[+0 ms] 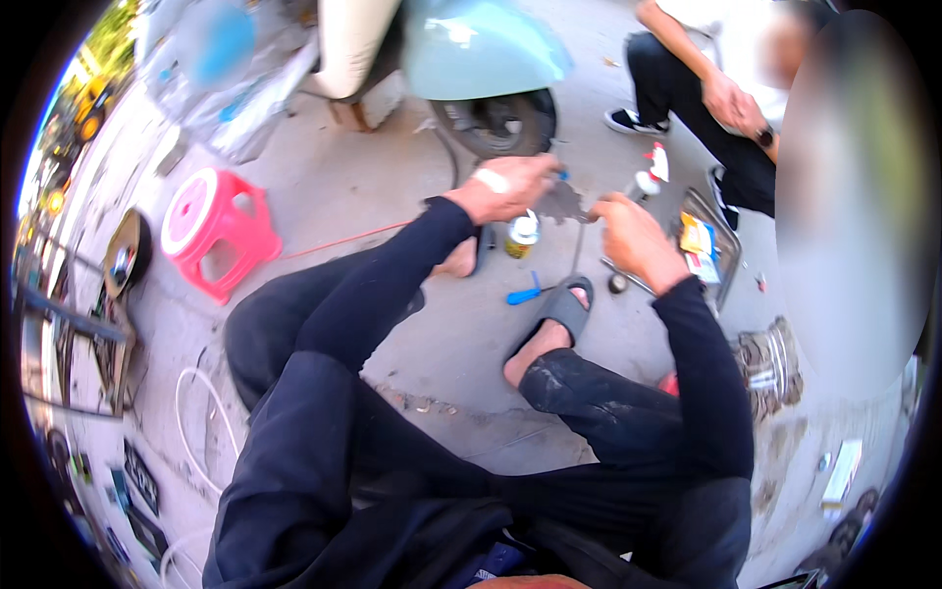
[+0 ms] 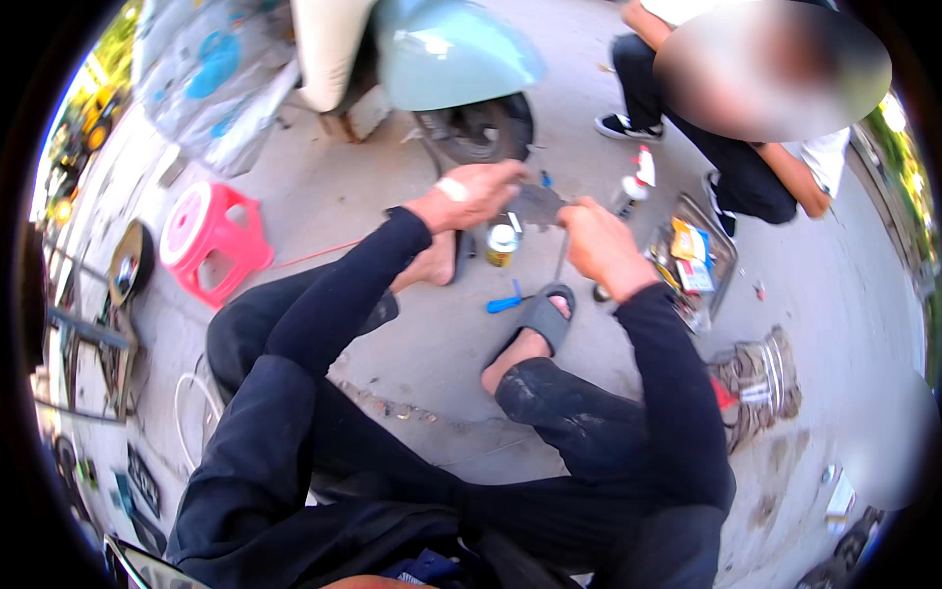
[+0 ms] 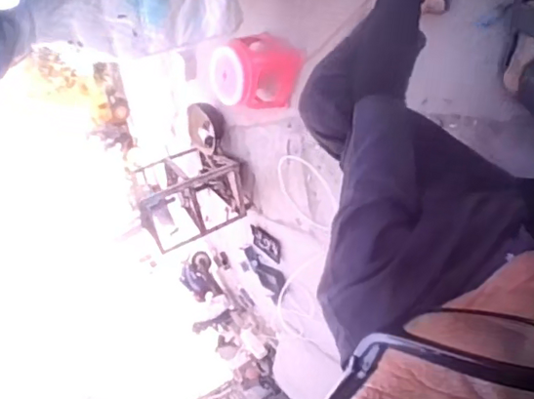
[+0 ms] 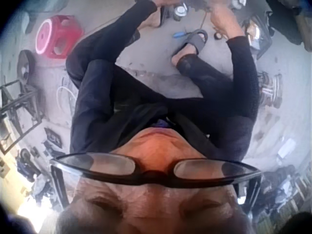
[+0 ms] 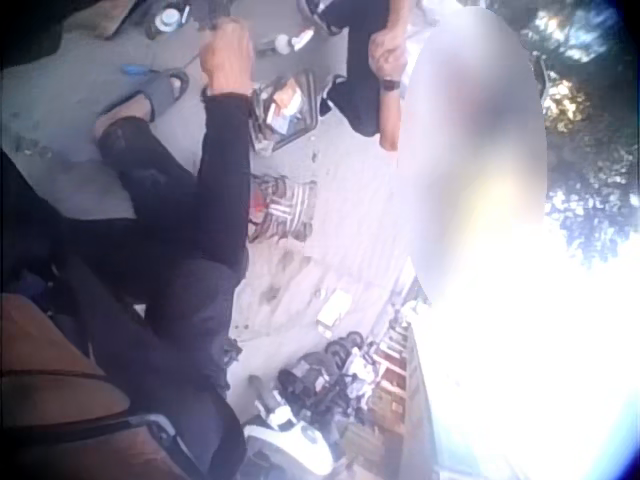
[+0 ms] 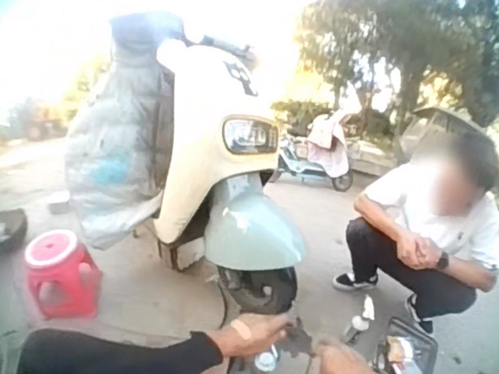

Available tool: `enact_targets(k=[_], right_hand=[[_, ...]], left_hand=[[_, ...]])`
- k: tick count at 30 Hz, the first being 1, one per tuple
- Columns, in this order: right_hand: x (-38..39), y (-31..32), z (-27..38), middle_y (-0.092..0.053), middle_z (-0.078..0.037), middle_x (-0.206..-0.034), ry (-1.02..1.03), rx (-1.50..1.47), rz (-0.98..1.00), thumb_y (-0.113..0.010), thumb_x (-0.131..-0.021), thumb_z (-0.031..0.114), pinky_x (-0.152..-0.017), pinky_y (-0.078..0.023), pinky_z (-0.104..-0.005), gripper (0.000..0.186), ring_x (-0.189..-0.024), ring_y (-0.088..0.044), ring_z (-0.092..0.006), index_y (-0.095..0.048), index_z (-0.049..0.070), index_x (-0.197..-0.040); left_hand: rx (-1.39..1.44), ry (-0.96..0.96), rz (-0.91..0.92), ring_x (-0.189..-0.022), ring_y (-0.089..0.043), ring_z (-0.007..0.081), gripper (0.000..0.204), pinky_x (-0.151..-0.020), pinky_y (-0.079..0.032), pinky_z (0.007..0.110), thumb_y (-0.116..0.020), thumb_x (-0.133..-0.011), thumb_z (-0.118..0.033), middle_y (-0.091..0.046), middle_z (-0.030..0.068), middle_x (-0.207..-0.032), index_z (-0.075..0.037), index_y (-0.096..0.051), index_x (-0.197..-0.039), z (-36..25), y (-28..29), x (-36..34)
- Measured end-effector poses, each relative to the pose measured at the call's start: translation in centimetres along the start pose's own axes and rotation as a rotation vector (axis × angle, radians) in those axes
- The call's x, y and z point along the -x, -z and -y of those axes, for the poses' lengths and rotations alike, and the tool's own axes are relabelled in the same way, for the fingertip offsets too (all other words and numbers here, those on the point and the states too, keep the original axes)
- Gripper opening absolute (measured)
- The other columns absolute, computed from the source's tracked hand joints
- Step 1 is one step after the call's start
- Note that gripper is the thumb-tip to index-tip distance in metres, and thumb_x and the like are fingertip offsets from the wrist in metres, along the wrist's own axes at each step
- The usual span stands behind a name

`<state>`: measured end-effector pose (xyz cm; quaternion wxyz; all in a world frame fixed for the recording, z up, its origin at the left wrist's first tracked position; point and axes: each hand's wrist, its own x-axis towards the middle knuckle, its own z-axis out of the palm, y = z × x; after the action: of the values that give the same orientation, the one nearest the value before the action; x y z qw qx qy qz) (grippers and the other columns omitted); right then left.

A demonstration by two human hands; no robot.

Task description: The person opens a small packet and uses a screwdriver to apply a substance from a small container onto a component of a light blue scooter. They then use the screwdriver to work on the scooter's front wheel area.

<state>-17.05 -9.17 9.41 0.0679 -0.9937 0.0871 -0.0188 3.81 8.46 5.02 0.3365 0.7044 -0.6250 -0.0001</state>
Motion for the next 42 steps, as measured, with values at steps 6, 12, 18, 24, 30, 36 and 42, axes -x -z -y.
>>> enact_targets(k=[6,12,18,24,30,36,42], right_hand=[[5.7,8.4,7.3,-0.063,-0.029,-0.136,-0.001,0.061,0.182,-0.074,-0.094,0.035,-0.113,-0.043,-0.0447,0.057,-0.131,-0.057,-0.0430,-0.064,-0.002,-0.137],[10.4,11.1,10.6,-0.061,-0.029,-0.138,0.327,-0.044,-0.091,-0.079,-0.091,0.028,-0.112,-0.044,-0.0463,0.059,-0.134,-0.055,-0.0431,-0.063,-0.001,-0.139],[8.0,11.6,10.6,-0.061,-0.028,-0.138,0.402,0.001,-0.130,-0.079,-0.091,0.027,-0.111,-0.044,-0.0464,0.058,-0.134,-0.055,-0.0435,-0.063,-0.001,-0.139],[4.1,6.1,9.7,-0.061,-0.028,-0.138,0.522,0.006,-0.167,-0.079,-0.091,0.025,-0.110,-0.044,-0.0464,0.058,-0.133,-0.055,-0.0439,-0.063,-0.001,-0.139],[5.8,-0.4,9.4,-0.061,-0.028,-0.137,0.604,0.055,-0.196,-0.079,-0.090,0.024,-0.110,-0.044,-0.0465,0.057,-0.132,-0.055,-0.0443,-0.063,0.000,-0.139],[5.7,0.0,10.0,-0.061,-0.028,-0.137,0.602,0.072,-0.225,-0.079,-0.090,0.023,-0.109,-0.044,-0.0466,0.057,-0.132,-0.055,-0.0448,-0.063,0.000,-0.139],[6.3,0.9,9.1,-0.061,-0.027,-0.137,0.593,0.103,-0.241,-0.079,-0.090,0.021,-0.109,-0.045,-0.0467,0.056,-0.131,-0.055,-0.0452,-0.063,0.000,-0.139]], left_hand=[[0.137,-0.351,0.193,-0.114,-0.066,0.0417,0.049,-0.099,-0.053,0.049,-0.052,-0.103,-0.046,-0.072,0.0237,-0.117,-0.006,-0.069,-0.125,-14.8,5.7,-2.3],[-0.335,-0.574,0.202,-0.119,-0.065,0.0413,0.075,-0.101,-0.053,0.050,-0.059,-0.092,-0.070,-0.070,0.0208,-0.128,-0.008,-0.064,-0.135,-21.7,12.6,1.3],[-0.421,-0.858,0.182,-0.109,-0.070,0.0368,0.067,-0.089,-0.057,0.051,-0.077,-0.081,-0.055,-0.072,0.0160,-0.113,-0.010,-0.064,-0.129,-20.8,13.5,-1.2],[-0.464,-0.654,0.206,-0.087,-0.075,0.0398,0.049,-0.072,-0.060,0.052,-0.079,-0.076,-0.035,-0.073,0.0152,-0.097,-0.010,-0.062,-0.115,-14.5,8.1,-1.6],[-0.273,-0.615,0.467,-0.093,-0.071,0.0472,0.048,-0.079,-0.057,0.058,-0.070,-0.084,-0.035,-0.073,0.0220,-0.102,-0.006,-0.058,-0.121,-13.0,5.7,2.8],[-0.251,-0.710,0.335,-0.091,-0.074,0.0419,0.056,-0.076,-0.060,0.051,-0.076,-0.083,-0.049,-0.073,0.0188,-0.098,-0.006,-0.062,-0.117,-12.9,5.8,3.3],[-0.201,-0.878,0.067,-0.089,-0.075,0.0384,0.059,-0.075,-0.062,0.047,-0.078,-0.083,-0.053,-0.074,0.0169,-0.095,-0.006,-0.064,-0.115,-12.4,5.0,3.0]])
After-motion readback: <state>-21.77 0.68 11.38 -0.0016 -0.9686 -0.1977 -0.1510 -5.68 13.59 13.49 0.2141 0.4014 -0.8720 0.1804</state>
